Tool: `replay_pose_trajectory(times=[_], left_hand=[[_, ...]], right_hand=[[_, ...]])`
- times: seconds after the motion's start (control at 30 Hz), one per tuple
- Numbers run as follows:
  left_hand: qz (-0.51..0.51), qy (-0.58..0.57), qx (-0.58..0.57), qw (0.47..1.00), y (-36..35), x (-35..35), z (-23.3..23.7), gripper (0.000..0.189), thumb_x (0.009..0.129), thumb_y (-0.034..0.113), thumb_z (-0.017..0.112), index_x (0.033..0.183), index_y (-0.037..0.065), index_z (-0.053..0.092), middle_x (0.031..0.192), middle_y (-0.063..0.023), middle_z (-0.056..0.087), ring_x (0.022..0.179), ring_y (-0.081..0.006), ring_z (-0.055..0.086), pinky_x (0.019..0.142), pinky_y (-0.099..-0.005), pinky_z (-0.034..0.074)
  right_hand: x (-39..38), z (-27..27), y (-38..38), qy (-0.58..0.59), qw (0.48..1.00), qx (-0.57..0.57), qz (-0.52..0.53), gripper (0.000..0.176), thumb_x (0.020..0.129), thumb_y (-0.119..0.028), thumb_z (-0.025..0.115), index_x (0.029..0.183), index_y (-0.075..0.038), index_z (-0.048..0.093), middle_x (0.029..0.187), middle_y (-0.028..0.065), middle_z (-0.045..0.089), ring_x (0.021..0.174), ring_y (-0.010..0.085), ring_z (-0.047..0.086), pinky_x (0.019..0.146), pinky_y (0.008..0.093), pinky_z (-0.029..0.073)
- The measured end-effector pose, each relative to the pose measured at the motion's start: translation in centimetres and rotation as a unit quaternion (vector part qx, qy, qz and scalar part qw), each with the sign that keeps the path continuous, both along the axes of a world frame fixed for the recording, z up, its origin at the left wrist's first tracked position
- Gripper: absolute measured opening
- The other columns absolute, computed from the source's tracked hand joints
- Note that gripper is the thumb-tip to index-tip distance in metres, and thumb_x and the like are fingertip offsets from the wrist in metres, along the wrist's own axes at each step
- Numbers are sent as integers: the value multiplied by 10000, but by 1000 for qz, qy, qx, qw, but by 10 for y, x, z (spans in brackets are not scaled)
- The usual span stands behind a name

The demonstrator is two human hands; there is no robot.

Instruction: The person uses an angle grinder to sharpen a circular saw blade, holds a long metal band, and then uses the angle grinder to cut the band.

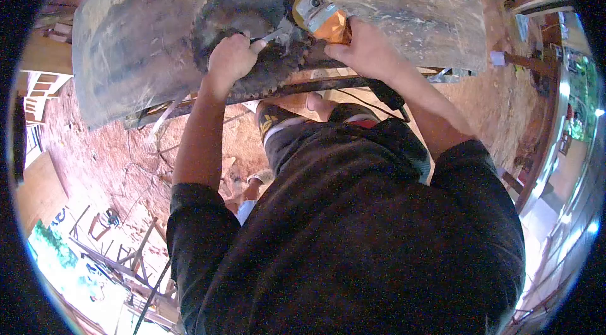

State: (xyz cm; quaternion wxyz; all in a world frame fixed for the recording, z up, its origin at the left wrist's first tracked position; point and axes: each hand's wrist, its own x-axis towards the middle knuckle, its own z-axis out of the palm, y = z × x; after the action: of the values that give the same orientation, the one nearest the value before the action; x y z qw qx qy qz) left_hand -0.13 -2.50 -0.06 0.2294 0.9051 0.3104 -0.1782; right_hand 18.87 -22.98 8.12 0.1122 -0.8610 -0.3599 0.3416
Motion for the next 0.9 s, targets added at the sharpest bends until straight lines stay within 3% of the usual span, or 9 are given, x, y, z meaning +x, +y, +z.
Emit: replay_pose_trajectory(times=[0.07, 0.17, 0.23, 0.27, 0.37, 0.43, 0.7, 0.8, 0.9], left_hand=[[9, -10, -11, 1000, -1, 0, 5, 577, 993, 506, 547, 1032, -48, 702, 1010, -293, 702, 1008, -449, 683, 896, -525, 534], [22, 40, -38, 998, -2, 6, 20, 475, 1006, 437, 545, 1138, 1, 680, 1151, -221, 709, 1098, -398, 675, 937, -500, 535], [47, 23, -41, 998, -4, 5, 18, 467, 997, 430, 560, 1125, 1, 692, 1121, -234, 713, 1085, -404, 679, 931, -498, 538], [50, 22, -49, 997, -5, 5, 15, 467, 997, 430, 560, 1125, 1, 692, 1121, -234, 713, 1085, -404, 679, 931, -498, 538], [92, 38, -74, 992, -14, 2, 17, 454, 985, 425, 576, 1107, 8, 707, 1089, -245, 718, 1074, -406, 683, 925, -502, 538], [68, -22, -57, 996, -8, -1, 4, 515, 986, 470, 560, 1056, -23, 690, 1026, -302, 702, 1019, -453, 686, 890, -539, 541], [87, -4, -63, 994, -8, 5, 6, 512, 981, 476, 567, 1043, -15, 700, 1017, -290, 710, 1024, -456, 685, 902, -541, 540], [61, 57, -72, 994, -7, 6, 9, 476, 1012, 444, 538, 1137, 10, 689, 1109, -218, 726, 1085, -394, 691, 911, -501, 559], [88, 1, -76, 993, -7, 2, -2, 551, 985, 494, 541, 1051, -25, 714, 1032, -296, 709, 1020, -462, 686, 903, -547, 538]], right_hand=[[2, -5, -4, -4, 1000, 22, -17, 614, 803, -398, 796, 1174, 57, 616, 1023, 239, 708, 978, 383, 699, 841, 444, 539], [-10, 7, -1, -25, 1000, -3, -15, 619, 804, -399, 798, 1180, 58, 616, 1011, 226, 711, 964, 363, 704, 837, 439, 537], [-15, 13, 1, -12, 999, -33, -10, 615, 807, -392, 796, 1183, 60, 615, 1007, 210, 714, 956, 348, 707, 835, 433, 533], [-16, -4, -7, -10, 998, 50, -28, 594, 791, -422, 776, 1034, 98, 623, 929, 308, 695, 946, 469, 695, 834, 489, 545], [-22, -7, -11, -7, 996, 73, -46, 592, 793, -412, 775, 1047, 98, 614, 924, 301, 696, 932, 467, 695, 829, 484, 546], [-25, -6, -11, -8, 997, 61, -51, 596, 794, -409, 776, 1056, 99, 607, 927, 301, 696, 930, 466, 695, 827, 481, 547], [-44, 0, -1, -29, 998, 21, -58, 585, 803, -399, 782, 1076, 84, 596, 951, 294, 699, 940, 446, 700, 818, 485, 545], [-45, -2, 0, 27, 997, 11, -71, 568, 800, -383, 792, 1070, 76, 598, 947, 280, 704, 938, 431, 705, 807, 479, 547], [-45, -9, -3, -4, 996, 55, -72, 555, 798, -367, 797, 1067, 76, 599, 941, 267, 708, 945, 416, 710, 806, 463, 552]])
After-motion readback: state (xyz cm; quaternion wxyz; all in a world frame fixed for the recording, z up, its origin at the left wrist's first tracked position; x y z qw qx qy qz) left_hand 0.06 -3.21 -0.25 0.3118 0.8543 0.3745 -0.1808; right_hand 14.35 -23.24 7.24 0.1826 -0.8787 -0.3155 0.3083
